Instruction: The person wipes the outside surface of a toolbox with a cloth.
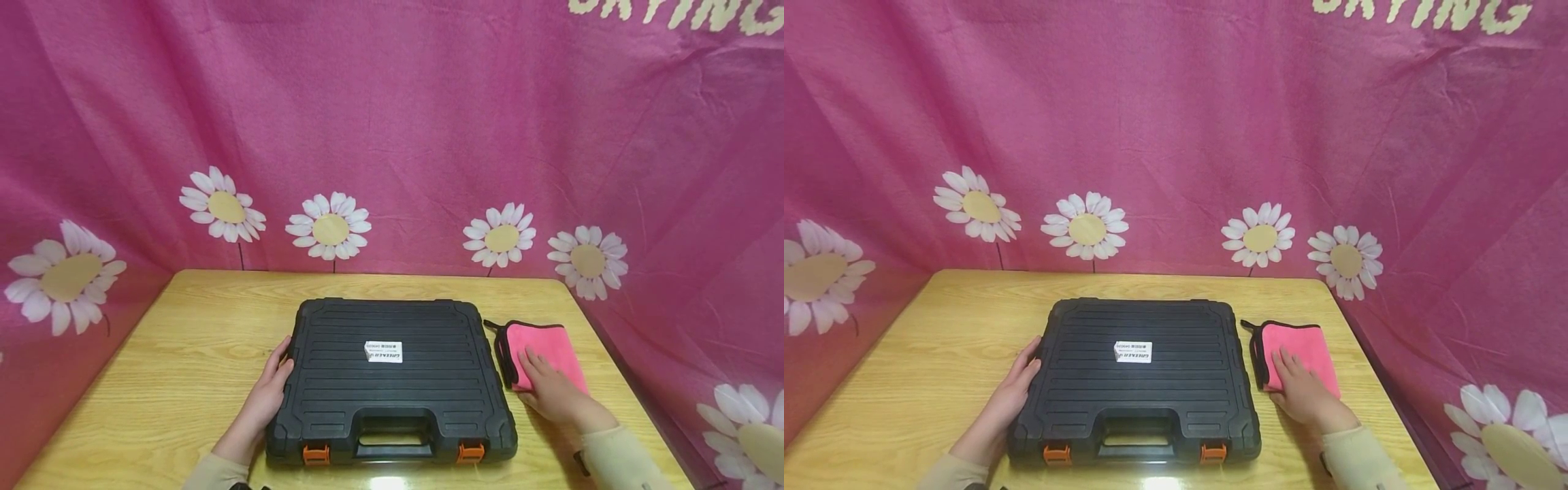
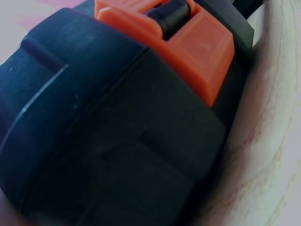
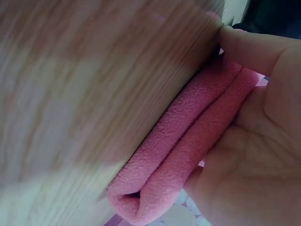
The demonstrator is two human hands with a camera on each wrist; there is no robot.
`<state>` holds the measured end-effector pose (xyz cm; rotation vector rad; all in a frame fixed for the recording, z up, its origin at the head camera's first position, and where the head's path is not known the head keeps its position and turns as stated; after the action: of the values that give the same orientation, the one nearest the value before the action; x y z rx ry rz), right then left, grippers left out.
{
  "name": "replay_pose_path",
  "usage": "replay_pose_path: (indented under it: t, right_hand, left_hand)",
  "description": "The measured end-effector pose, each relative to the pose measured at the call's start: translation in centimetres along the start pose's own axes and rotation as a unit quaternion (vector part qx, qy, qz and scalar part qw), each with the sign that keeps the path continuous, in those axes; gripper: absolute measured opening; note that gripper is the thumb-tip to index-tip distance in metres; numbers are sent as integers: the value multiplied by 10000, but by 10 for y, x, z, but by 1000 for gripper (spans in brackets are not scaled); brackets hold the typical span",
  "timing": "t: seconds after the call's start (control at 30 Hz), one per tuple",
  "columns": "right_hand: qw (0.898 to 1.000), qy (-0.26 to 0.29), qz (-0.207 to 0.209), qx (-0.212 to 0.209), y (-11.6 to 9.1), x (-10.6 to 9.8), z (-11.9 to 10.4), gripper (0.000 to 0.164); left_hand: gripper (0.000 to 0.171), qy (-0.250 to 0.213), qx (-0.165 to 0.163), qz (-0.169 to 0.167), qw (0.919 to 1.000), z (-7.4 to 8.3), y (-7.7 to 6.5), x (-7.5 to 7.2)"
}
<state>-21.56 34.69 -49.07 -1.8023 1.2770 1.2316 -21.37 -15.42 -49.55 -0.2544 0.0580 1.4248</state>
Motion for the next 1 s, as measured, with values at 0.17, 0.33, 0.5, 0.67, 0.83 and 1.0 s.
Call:
replay_pose_path:
  t: [0.17, 0.33, 0.5, 0.67, 0.83, 1.0]
  right_hand:
    - [9997, 64, -62, 212, -1, -4, -5, 74]
    - [9998, 59, 96, 149, -3, -7, -7, 71]
    - [9998, -26, 183, 61, -6, -9, -10, 70]
    - [9998, -33, 117, 156, -9, -10, -13, 69]
    - [9997, -34, 73, 238, -11, -12, -19, 69]
    - [9993, 21, 114, 341, -11, -17, -27, 59]
  left_hand:
    - [58, -21, -28, 3, 10000, -1, -1, 0]
    - [57, -100, -30, -23, 9999, -1, -1, 3]
    - [58, -6, -53, 1, 10000, 1, 1, 3]
    - [57, 78, -42, 25, 10000, 1, 3, 2]
    - [58, 286, -49, 160, 9995, 1, 4, 1]
    - [57, 792, -135, 365, 9961, 3, 3, -1]
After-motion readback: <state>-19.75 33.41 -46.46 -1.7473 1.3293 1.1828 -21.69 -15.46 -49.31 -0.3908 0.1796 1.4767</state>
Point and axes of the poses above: each hand's wrist, its own y-axis towards the middle knuckle, its own x-axis out of the palm, z = x × y, the point moved 3 cm from there along y, towards the middle knuckle, and after that the axes turned 8 degrees about y, right-handed, at the moved point
